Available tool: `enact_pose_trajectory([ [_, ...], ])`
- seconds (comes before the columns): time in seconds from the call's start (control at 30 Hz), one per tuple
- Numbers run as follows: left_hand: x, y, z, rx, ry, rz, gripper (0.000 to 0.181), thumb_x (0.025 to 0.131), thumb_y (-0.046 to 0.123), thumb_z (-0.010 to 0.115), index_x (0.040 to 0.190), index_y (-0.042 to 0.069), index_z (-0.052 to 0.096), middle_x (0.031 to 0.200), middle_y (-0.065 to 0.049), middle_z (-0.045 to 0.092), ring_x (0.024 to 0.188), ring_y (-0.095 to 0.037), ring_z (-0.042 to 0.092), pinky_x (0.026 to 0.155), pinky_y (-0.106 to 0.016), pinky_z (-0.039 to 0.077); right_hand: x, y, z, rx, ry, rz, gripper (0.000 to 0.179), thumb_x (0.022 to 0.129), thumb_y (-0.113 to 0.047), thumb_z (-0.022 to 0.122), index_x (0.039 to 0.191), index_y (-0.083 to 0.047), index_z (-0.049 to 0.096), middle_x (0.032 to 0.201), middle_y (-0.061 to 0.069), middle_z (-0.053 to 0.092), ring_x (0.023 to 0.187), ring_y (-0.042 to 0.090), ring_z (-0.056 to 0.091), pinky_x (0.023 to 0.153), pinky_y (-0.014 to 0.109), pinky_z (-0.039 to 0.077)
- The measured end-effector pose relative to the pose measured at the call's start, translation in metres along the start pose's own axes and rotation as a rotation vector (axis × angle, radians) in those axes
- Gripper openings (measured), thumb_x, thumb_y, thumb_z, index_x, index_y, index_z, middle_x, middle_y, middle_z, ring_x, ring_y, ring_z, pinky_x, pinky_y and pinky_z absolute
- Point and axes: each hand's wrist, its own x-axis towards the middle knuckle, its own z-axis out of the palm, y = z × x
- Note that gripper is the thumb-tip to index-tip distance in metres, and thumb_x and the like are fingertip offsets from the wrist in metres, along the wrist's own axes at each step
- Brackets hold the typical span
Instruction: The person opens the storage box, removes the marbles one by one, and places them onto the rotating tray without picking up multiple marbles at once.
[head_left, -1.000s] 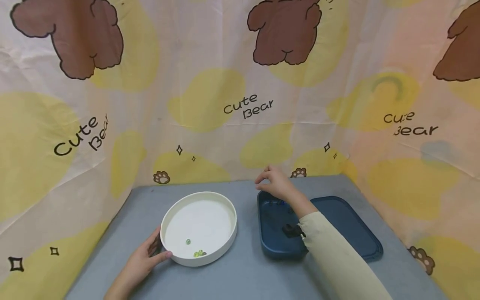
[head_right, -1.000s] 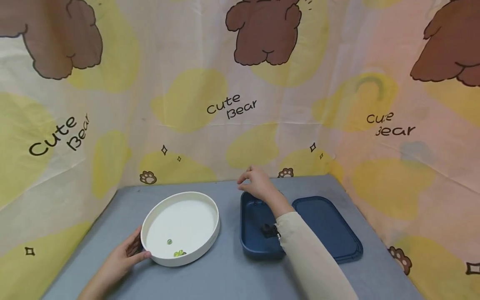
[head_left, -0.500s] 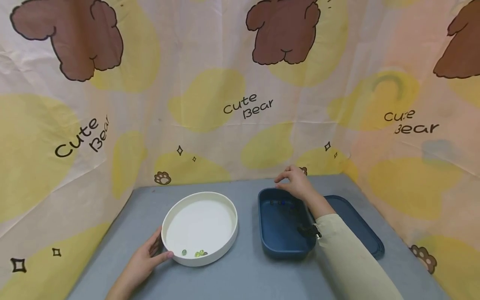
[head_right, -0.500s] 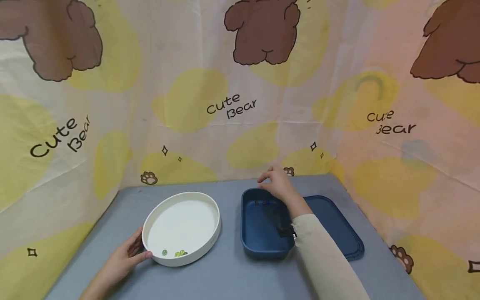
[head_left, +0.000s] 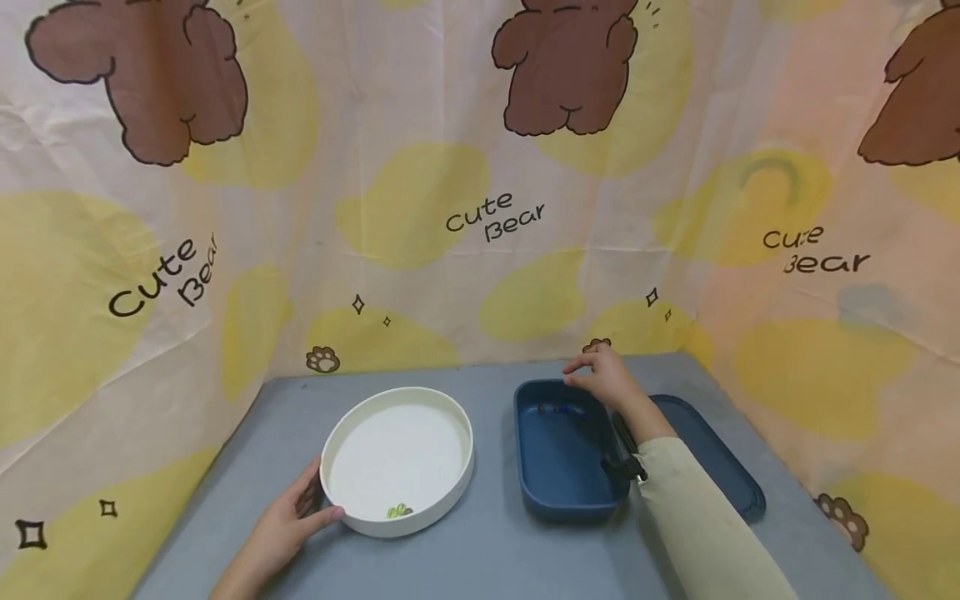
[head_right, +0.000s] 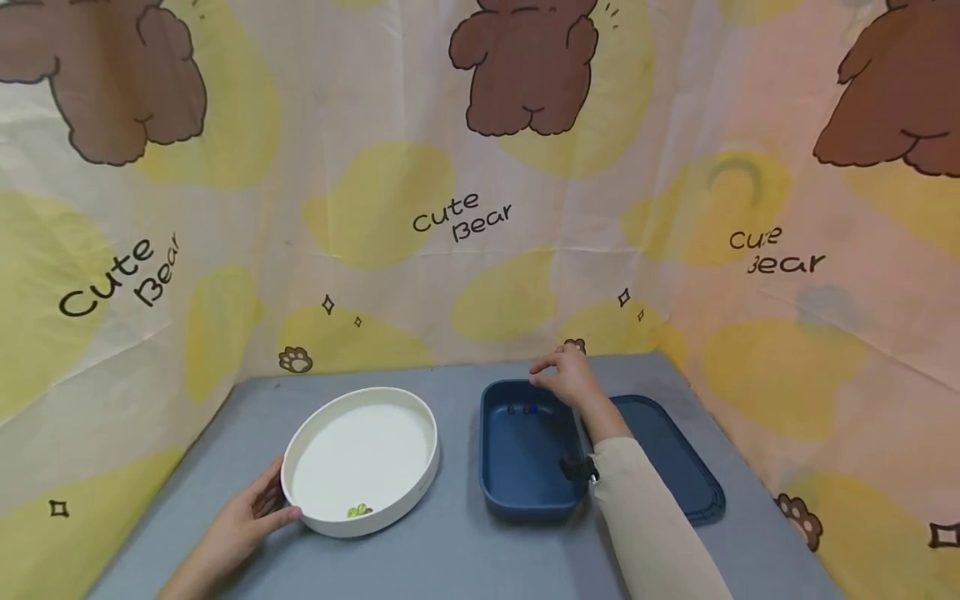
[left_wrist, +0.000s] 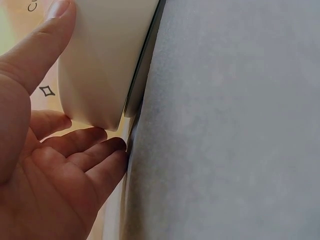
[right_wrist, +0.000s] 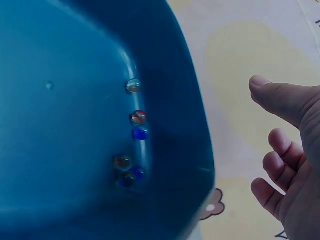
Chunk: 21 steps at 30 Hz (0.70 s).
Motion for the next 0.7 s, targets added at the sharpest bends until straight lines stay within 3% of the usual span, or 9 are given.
enact_pose_trajectory([
  [0.17, 0.002, 0.0, -0.001, 0.009, -0.011, -0.007, 0.116, 0.084, 0.043, 0.084, 0.165, 0.007, 0.01, 0.17, -0.02, 0.012, 0.155, -0.04, 0.019, 0.124, -0.05, 0.027, 0.001, 0.007, 0.004, 0.013, -0.012, 0.018, 0.023, 0.096, -0.023, 0.074, 0.115, -0.011, 0.077, 0.161, 0.029, 0.025, 0.148, 0.047, 0.026, 0.112, 0.067, 0.039],
  [0.23, 0.001, 0.001, -0.002, 0.013, -0.01, 0.0, 0.115, 0.084, 0.042, 0.084, 0.165, 0.006, 0.01, 0.17, -0.021, 0.013, 0.155, -0.041, 0.02, 0.123, -0.051, 0.027, 0.003, 0.011, 0.007, 0.004, -0.019, 0.026, 0.024, 0.096, -0.023, 0.075, 0.116, -0.01, 0.077, 0.164, 0.031, 0.021, 0.152, 0.049, 0.019, 0.115, 0.068, 0.035],
  [0.43, -0.001, 0.002, -0.004, 0.027, -0.007, 0.02, 0.113, 0.086, 0.041, 0.083, 0.165, 0.005, 0.011, 0.17, -0.022, 0.013, 0.155, -0.042, 0.021, 0.122, -0.05, 0.028, 0.007, 0.018, 0.014, -0.07, -0.014, 0.007, 0.022, 0.093, -0.02, 0.078, 0.111, -0.009, 0.079, 0.149, 0.027, 0.045, 0.142, 0.047, 0.037, 0.115, 0.066, 0.038],
  [0.57, 0.0, 0.001, -0.004, 0.046, 0.001, 0.028, 0.114, 0.085, 0.044, 0.083, 0.165, 0.006, 0.011, 0.17, -0.021, 0.014, 0.154, -0.042, 0.022, 0.122, -0.05, 0.028, 0.006, 0.022, 0.017, -0.087, -0.016, 0.049, 0.018, 0.092, -0.02, 0.078, 0.108, -0.012, 0.079, 0.155, 0.029, 0.036, 0.145, 0.048, 0.031, 0.117, 0.067, 0.034],
  [0.7, 0.001, 0.0, -0.003, 0.047, 0.004, 0.036, 0.114, 0.084, 0.044, 0.083, 0.165, 0.006, 0.011, 0.17, -0.02, 0.014, 0.155, -0.041, 0.02, 0.123, -0.049, 0.027, 0.005, 0.027, 0.021, -0.129, -0.012, 0.067, 0.017, 0.091, -0.022, 0.08, 0.106, -0.014, 0.08, 0.149, 0.03, 0.039, 0.136, 0.048, 0.039, 0.11, 0.065, 0.041],
])
